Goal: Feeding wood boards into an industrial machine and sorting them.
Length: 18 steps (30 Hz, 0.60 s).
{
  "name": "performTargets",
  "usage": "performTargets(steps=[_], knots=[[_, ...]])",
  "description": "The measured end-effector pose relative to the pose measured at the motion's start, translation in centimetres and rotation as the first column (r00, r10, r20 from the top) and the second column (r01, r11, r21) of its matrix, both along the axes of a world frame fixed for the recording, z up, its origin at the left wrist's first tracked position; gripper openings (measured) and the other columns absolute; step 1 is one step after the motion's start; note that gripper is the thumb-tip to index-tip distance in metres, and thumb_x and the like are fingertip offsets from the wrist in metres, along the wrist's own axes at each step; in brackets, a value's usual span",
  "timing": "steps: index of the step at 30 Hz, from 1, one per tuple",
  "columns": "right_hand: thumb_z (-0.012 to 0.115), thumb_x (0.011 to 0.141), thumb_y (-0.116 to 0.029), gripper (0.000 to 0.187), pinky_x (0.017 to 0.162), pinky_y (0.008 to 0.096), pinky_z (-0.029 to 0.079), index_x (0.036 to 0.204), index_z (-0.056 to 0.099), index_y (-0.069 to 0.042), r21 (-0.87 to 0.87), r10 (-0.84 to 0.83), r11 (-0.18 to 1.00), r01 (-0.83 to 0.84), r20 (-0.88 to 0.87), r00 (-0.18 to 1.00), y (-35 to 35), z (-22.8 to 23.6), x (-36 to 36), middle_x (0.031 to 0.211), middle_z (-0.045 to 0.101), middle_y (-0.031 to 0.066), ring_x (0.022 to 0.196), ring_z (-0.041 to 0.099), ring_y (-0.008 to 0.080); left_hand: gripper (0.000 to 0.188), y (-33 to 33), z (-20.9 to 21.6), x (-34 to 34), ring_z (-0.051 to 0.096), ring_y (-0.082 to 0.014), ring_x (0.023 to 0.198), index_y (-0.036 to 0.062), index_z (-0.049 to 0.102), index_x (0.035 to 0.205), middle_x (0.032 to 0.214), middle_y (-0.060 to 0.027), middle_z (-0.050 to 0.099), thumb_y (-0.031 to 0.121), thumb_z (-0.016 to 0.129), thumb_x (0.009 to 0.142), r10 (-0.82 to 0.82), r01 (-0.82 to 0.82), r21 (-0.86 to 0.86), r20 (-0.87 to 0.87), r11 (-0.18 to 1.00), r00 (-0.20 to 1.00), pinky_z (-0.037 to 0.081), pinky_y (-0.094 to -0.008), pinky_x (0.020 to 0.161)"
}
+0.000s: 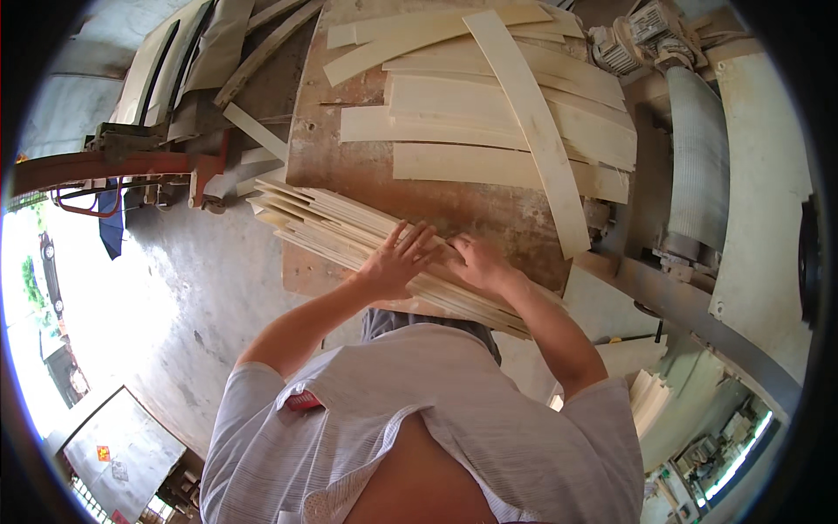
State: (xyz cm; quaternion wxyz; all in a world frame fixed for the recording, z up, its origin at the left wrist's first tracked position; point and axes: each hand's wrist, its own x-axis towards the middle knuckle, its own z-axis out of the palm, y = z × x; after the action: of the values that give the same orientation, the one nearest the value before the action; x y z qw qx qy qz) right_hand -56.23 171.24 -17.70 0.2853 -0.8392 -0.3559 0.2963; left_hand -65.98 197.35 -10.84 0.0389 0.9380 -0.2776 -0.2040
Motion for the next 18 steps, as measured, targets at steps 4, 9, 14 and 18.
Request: performTargets(steps=[4,9,14,18], knots=[[0.083,0.095,-0.038,0.055,0.102,0.0532,0.058,0.136,0.073,-0.002,0.102,-0.316,0.946,0.309,0.059,0.947,-1.1,-0.3,6.6,0.130,0.075,0.0237,0.122,0.071,0.0441,0.127,1.1,-2.7,-0.2,0.027,-0.0406,0.170,0.0179,0.032,0.180,0.181,-0.0202,0.035,0.064,0.088,0.075,0.048,-0.050,-0.091,-0.028,0.995,0.998,0.014,-0.0649,0.139],[0.091,0.087,-0.048,0.094,0.114,0.0571,0.052,0.158,0.053,0.000,0.016,-0.474,0.713,0.701,0.747,0.466,-8.9,-3.1,21.7,0.152,0.064,0.0261,0.139,0.063,0.0453,0.129,1.8,-3.0,0.7,0.034,-0.0401,0.166,0.0173,0.040,0.176,0.174,-0.0196,0.043,0.064,0.092,0.068,0.001,0.003,-0.239,0.013,0.971,1.000,0.020,-0.0640,0.137],[0.092,0.084,-0.044,0.081,0.109,0.0537,0.056,0.148,0.064,-0.004,-0.163,-0.621,0.696,0.700,0.354,0.699,-7.4,-1.2,22.9,0.147,0.068,0.0257,0.135,0.067,0.0433,0.129,2.4,-2.7,0.1,0.037,-0.0390,0.165,0.0145,0.041,0.174,0.176,-0.0201,0.041,0.064,0.093,0.067,-0.001,0.004,-0.242,0.013,0.970,1.000,0.023,-0.0626,0.136],[0.085,0.095,-0.031,0.049,0.098,0.0545,0.057,0.129,0.070,0.001,0.100,-0.509,0.858,0.504,0.301,0.806,-5.3,-0.2,16.9,0.128,0.072,0.0250,0.118,0.070,0.0469,0.131,2.9,-6.6,-2.0,0.033,-0.0398,0.168,0.0118,0.036,0.176,0.180,-0.0217,0.036,0.063,0.091,0.069,0.002,0.057,-0.199,0.284,0.978,0.959,0.019,-0.0627,0.138]])
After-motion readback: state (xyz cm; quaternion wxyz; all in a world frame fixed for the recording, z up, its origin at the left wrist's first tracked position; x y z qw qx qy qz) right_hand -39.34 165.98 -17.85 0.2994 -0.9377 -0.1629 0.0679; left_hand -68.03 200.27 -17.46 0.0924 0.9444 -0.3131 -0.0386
